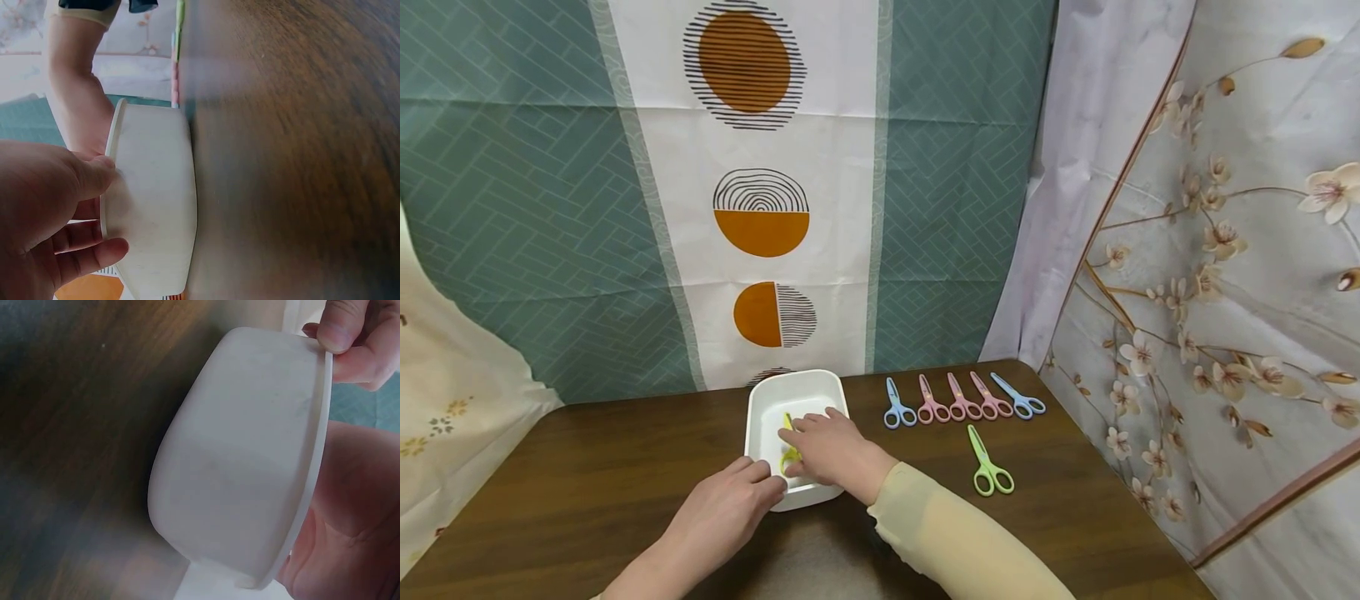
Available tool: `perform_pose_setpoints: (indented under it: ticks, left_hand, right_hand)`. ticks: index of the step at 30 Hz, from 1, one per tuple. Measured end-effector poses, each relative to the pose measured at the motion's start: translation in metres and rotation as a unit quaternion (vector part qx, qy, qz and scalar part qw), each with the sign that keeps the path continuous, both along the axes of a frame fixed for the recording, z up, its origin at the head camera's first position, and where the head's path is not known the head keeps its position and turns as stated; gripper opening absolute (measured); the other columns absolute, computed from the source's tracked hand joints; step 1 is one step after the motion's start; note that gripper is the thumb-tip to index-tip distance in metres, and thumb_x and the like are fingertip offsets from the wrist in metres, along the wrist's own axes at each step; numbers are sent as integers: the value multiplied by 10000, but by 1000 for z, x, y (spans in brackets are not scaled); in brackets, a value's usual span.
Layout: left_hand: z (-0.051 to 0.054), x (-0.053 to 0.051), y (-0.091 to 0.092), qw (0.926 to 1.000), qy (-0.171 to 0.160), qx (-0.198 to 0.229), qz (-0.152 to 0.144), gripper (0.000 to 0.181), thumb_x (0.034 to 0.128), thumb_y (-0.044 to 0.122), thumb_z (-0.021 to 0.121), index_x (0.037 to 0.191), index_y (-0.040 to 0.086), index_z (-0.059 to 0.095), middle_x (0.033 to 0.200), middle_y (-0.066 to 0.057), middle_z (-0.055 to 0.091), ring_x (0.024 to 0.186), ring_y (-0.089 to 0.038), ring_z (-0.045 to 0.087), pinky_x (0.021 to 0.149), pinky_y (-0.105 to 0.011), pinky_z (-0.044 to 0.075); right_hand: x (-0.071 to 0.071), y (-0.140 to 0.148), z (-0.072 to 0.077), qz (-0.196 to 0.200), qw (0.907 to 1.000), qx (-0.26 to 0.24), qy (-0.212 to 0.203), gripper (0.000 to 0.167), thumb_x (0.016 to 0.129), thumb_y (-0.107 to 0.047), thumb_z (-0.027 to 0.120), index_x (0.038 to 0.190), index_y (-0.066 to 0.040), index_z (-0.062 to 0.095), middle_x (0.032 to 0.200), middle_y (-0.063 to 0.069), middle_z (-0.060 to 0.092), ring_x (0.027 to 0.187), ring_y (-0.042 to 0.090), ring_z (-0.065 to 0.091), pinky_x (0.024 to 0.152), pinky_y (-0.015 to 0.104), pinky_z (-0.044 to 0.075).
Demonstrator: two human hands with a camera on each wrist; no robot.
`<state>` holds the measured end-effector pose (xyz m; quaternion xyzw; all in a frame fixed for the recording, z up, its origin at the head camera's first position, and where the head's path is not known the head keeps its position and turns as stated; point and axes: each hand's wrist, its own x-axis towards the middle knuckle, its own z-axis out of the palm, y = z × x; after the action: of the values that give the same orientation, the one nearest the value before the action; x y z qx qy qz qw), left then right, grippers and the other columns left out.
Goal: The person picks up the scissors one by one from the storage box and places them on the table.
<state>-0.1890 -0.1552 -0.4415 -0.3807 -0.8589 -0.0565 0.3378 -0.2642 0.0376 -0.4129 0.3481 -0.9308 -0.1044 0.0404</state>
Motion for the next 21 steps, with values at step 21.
perform_pose_setpoints:
  ticks: [21]
  left_hand:
    - [2,2,0,9997,-231,-30,91,248,856,130,929,843,203,693,786,51,572,742,-189,555,599,-285,487]
  right_hand:
    - [-4,-17,-3,-288,9991,123,-297,531,977,-553,801,1470,-378,711,1191,-73,779,1079,113,707,1037,374,522]
